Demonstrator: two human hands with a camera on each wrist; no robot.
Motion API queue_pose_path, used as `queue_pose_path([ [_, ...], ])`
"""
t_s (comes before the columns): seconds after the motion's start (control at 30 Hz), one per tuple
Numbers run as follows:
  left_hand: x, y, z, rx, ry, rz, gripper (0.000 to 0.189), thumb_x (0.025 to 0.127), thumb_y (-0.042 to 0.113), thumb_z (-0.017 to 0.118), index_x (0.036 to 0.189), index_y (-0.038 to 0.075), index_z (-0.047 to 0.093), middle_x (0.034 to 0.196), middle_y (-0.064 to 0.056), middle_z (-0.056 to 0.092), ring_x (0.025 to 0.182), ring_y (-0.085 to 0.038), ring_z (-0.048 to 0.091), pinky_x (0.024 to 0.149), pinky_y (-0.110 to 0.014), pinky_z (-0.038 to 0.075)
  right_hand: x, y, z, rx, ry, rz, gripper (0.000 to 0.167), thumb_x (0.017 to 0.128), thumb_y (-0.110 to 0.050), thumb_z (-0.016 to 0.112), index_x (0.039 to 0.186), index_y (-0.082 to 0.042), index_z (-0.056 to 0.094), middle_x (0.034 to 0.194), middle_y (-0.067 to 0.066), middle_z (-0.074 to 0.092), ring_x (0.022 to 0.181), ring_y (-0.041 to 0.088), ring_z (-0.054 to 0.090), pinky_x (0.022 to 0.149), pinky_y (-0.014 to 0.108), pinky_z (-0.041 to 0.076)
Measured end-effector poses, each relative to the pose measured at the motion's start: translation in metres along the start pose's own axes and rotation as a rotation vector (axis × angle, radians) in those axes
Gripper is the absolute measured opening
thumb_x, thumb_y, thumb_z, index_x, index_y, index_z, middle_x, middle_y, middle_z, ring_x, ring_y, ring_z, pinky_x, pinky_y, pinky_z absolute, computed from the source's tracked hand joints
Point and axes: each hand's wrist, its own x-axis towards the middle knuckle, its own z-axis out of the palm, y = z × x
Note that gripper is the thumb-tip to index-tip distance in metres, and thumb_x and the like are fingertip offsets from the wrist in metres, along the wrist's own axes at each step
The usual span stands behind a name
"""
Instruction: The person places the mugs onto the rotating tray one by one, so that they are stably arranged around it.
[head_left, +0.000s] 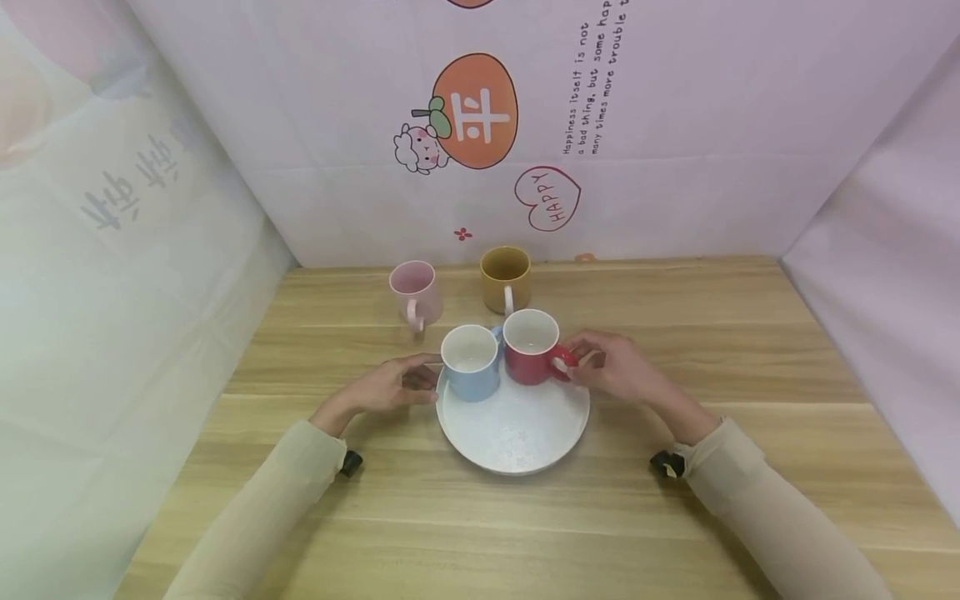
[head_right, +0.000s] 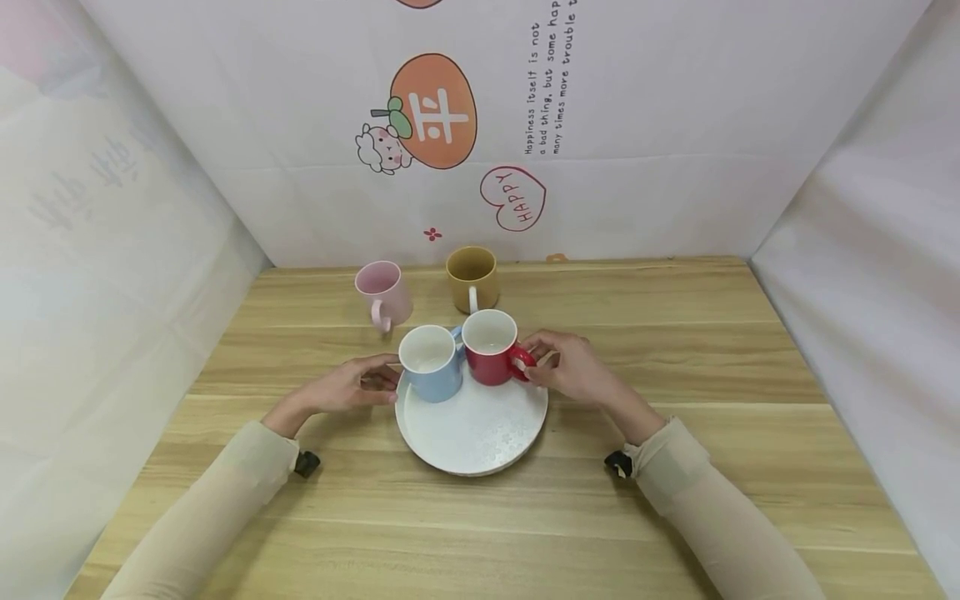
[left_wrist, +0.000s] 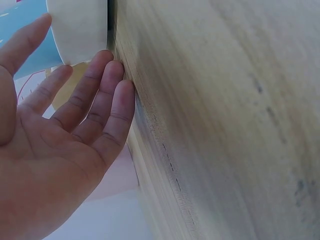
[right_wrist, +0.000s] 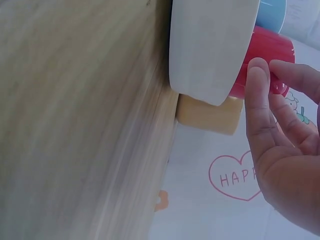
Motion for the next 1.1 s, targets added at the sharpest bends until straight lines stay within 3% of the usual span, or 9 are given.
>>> queue_pose_path([
  [0.23, -0.001, 0.001, 0.000, -0.002, -0.001, -0.004, 0.063, 0.093, 0.015, 0.071, 0.149, 0.010, 0.042, 0.126, -0.023, 0.066, 0.117, -0.036, 0.065, 0.104, -0.045, 0.054, 0.003, 0.004, -0.005, -0.046, -0.008, -0.005, 0.030, 0.089, -0.010, 0.072, 0.118, -0.017, 0.069, 0.104, 0.007, 0.073, 0.080, 0.017, 0.069, 0.070, 0.028, 0.057],
  [1.1, -0.001, 0.000, 0.000, -0.022, 0.000, 0.012, 0.064, 0.093, 0.014, 0.071, 0.150, 0.008, 0.041, 0.124, -0.024, 0.066, 0.116, -0.036, 0.066, 0.104, -0.044, 0.054, 0.012, 0.008, -0.009, -0.079, -0.018, -0.009, 0.028, 0.093, -0.017, 0.070, 0.120, -0.023, 0.068, 0.110, 0.007, 0.072, 0.082, 0.016, 0.067, 0.069, 0.029, 0.055],
])
